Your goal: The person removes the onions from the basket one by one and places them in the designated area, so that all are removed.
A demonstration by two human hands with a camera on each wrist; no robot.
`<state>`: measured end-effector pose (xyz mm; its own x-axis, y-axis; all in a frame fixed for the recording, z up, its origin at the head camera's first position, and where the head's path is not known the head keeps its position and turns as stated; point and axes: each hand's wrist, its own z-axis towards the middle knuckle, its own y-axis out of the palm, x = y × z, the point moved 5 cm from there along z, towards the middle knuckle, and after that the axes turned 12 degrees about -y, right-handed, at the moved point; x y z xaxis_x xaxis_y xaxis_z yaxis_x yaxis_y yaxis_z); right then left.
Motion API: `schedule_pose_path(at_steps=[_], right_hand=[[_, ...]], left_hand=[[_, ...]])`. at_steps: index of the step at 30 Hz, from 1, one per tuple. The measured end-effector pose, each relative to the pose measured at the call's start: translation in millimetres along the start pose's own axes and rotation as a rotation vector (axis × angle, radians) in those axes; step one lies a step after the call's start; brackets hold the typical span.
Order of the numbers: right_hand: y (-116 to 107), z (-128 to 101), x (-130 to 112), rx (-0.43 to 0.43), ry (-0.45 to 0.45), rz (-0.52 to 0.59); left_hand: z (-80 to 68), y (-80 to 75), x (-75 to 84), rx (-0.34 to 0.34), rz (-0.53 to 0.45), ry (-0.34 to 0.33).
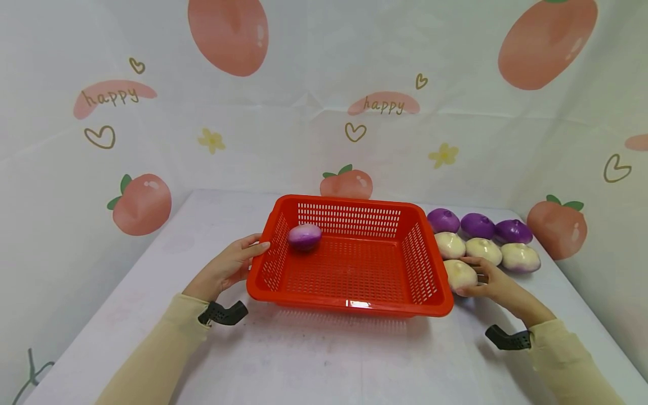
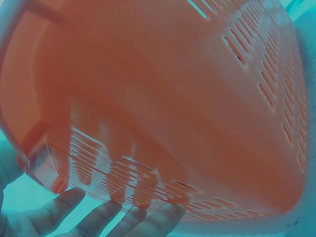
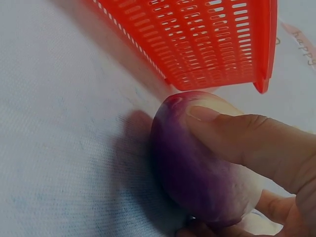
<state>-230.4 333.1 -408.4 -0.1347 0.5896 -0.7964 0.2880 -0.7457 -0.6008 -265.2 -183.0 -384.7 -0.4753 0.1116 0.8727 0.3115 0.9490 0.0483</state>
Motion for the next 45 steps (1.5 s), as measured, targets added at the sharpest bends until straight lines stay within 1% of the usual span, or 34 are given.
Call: schedule_pose_path(at_steps=[4, 10, 14, 18, 22, 24, 26, 28, 31, 36, 38, 43, 45], right_hand=[[-0.5, -1.4, -0.7, 0.004, 0.007, 0.005], [-6.7, -1.6, 1.2, 0.011, -0.066, -0.003], [-17.3, -1.7, -2.8, 0.012, -0.088, 0.002], [-32.9, 3.6, -19.3, 0.032, -0.109, 0.046], [-49.5, 15.6, -45.3, 0.067, -0.149, 0.041], [-53.3, 22.7, -61.1, 0.082, -0.174, 0.062], [-52.2, 31.5, -78.3, 0.091, -0.213, 0.102], [-46.7, 41.2, -96.6, 0.095, -0.236, 0.136], [-32.9, 60.5, -124.1, 0.061, -0.285, 0.166], [-4.8, 94.9, -165.8, -0.032, -0.378, 0.152], [8.4, 107.4, -181.0, -0.074, -0.429, 0.167], [46.0, 134.1, -207.8, -0.186, -0.532, 0.229], [60.5, 143.3, -213.0, -0.21, -0.532, 0.227]], left_hand=[[2.1, -0.5, -0.3, 0.005, -0.004, -0.006], [1.4, -1.3, -0.4, 0.014, 0.007, -0.012], [0.5, -1.0, 0.0, 0.008, 0.012, -0.009], [-0.8, -1.6, 0.4, 0.023, 0.022, -0.016], [-1.7, -2.3, 0.4, 0.03, 0.035, -0.017], [-1.6, -2.5, 0.3, 0.028, 0.036, -0.016], [-1.3, -2.6, 0.1, 0.023, 0.036, -0.016], [-0.3, -2.5, -0.1, 0.02, 0.033, -0.015], [0.5, -2.3, 0.1, 0.017, 0.031, -0.017], [1.4, -1.6, 0.4, 0.013, 0.032, -0.013], [0.9, -1.4, 0.6, 0.013, 0.029, -0.011], [-0.1, -1.1, 0.6, 0.01, 0.036, -0.009], [0.3, -0.5, 1.0, 0.004, 0.045, -0.006]])
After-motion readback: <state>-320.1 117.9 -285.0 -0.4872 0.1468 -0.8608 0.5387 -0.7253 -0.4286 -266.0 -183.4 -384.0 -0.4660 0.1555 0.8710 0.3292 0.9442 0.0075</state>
